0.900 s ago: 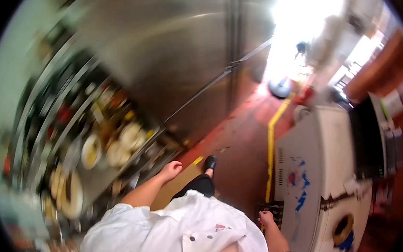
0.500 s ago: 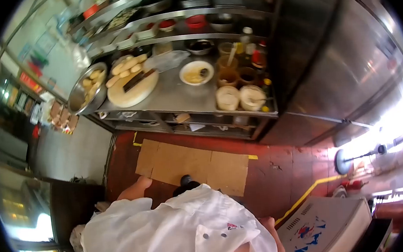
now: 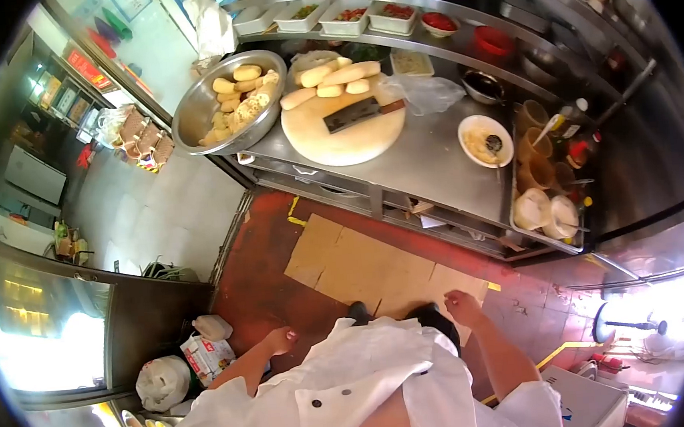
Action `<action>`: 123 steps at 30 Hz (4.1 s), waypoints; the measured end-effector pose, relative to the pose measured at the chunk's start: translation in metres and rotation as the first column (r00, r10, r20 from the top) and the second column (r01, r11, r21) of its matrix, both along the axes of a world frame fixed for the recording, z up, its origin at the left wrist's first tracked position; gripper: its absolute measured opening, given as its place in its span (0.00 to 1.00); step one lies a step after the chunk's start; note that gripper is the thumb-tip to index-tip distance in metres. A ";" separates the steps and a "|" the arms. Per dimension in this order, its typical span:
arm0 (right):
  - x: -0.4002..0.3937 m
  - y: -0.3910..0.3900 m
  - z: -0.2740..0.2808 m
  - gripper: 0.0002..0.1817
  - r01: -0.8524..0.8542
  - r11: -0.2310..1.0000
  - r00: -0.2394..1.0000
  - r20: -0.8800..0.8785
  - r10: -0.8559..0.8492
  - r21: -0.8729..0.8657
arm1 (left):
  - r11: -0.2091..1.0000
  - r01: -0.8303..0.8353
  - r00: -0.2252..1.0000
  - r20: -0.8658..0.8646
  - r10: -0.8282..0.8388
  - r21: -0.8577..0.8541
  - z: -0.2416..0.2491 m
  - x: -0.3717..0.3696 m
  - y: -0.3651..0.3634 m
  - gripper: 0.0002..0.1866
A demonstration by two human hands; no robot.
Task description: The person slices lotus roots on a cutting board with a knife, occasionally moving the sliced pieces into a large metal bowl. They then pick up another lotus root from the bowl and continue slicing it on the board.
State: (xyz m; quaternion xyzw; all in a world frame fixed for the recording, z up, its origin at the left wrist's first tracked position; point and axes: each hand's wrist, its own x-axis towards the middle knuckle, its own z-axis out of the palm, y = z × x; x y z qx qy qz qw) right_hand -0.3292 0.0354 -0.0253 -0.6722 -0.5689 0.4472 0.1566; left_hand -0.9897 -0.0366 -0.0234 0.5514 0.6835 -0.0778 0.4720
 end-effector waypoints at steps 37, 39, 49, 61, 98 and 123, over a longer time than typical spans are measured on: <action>-0.194 0.655 0.116 0.38 -0.784 0.621 0.265 0.899 0.349 -0.010 | 0.221 0.175 0.906 -0.070 -0.417 0.959 0.180 0.165 0.807 0.23; -0.209 0.644 0.140 0.38 -0.763 0.634 0.216 0.873 0.438 -0.129 | 0.191 0.308 0.887 -0.208 -0.412 0.932 0.169 0.189 0.842 0.27; -0.208 0.532 0.198 0.34 -0.585 0.783 0.592 0.550 0.590 -0.211 | 0.439 0.610 0.791 -0.480 -0.379 0.659 0.149 0.238 0.904 0.35; -0.117 0.485 0.187 0.23 0.004 0.996 0.999 0.041 -0.001 -0.087 | 0.741 0.030 0.998 0.028 -0.065 0.671 0.164 0.162 0.722 0.38; -0.215 0.558 0.221 0.11 -0.255 0.967 0.894 0.386 0.228 0.020 | 0.242 0.246 0.701 0.000 -0.713 0.939 0.112 0.194 0.743 0.15; -0.225 0.566 0.215 0.13 -0.227 0.974 0.923 0.316 0.222 -0.019 | 0.249 0.258 0.700 -0.003 -0.715 0.933 0.104 0.192 0.742 0.14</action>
